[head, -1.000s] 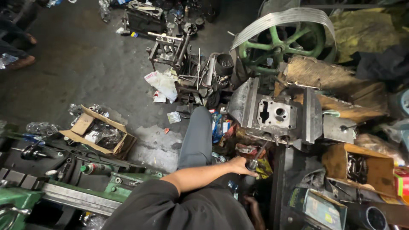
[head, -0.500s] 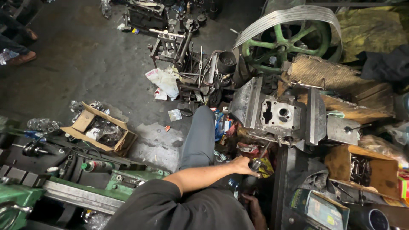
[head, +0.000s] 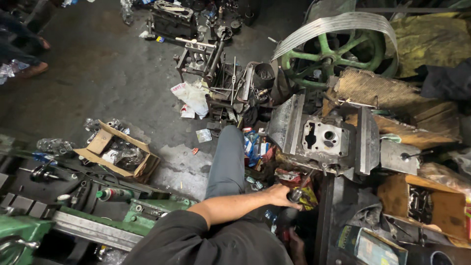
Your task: The person sits on the floor of a repair workshop and uses a socket wrench to loosen and remove a part from a small engine assembly clamped in a bench vise, steadying the component with the other hand and working the fastener repeatedly.
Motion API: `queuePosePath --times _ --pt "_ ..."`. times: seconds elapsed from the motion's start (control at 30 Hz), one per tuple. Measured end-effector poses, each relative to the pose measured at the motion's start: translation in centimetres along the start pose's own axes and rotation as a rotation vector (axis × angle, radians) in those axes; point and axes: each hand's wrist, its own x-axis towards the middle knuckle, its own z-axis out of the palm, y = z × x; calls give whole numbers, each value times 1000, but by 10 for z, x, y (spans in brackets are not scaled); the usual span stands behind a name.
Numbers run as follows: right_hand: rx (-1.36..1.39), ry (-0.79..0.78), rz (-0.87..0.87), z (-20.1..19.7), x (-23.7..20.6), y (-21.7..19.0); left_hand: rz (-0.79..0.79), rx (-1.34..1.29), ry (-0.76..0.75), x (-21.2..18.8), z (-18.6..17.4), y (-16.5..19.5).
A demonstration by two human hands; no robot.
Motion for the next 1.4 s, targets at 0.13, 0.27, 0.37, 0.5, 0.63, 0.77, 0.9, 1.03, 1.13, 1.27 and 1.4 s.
queuePosePath --times 0.13,0.27,0.37,0.5,0.63,0.77,0.9,1.03,1.13,1.27,1.4 --pt "-42 31 -91 2 2 1 194 -66 132 -3 9 -5" --pt "-22 60 -126 -1 7 1 -52 117 -49 3 10 -8" --pt "-34 95 -167 0 9 2 -19 152 -60 5 6 -7" --pt "113 -35 -200 -6 6 10 30 105 -11 5 6 -5" --pt "71 -56 -102 -14 5 13 -73 206 -127 7 6 -3" --pt "-41 -11 -29 -14 1 5 -11 114 -59 13 6 -1" --pt "-309 -12 -106 -8 -40 -1 118 37 91 15 11 -3" --pt "-580 5 -316 3 -93 -10 -118 176 -163 23 21 -7" --pt "-620 55 -388 14 -120 -23 -63 131 -106 26 28 -10" --pt "-649 86 -451 19 -133 -34 -99 -21 -144 23 29 -10" --pt "-766 59 -580 1 -122 -20 -118 1 -155 20 25 -7"
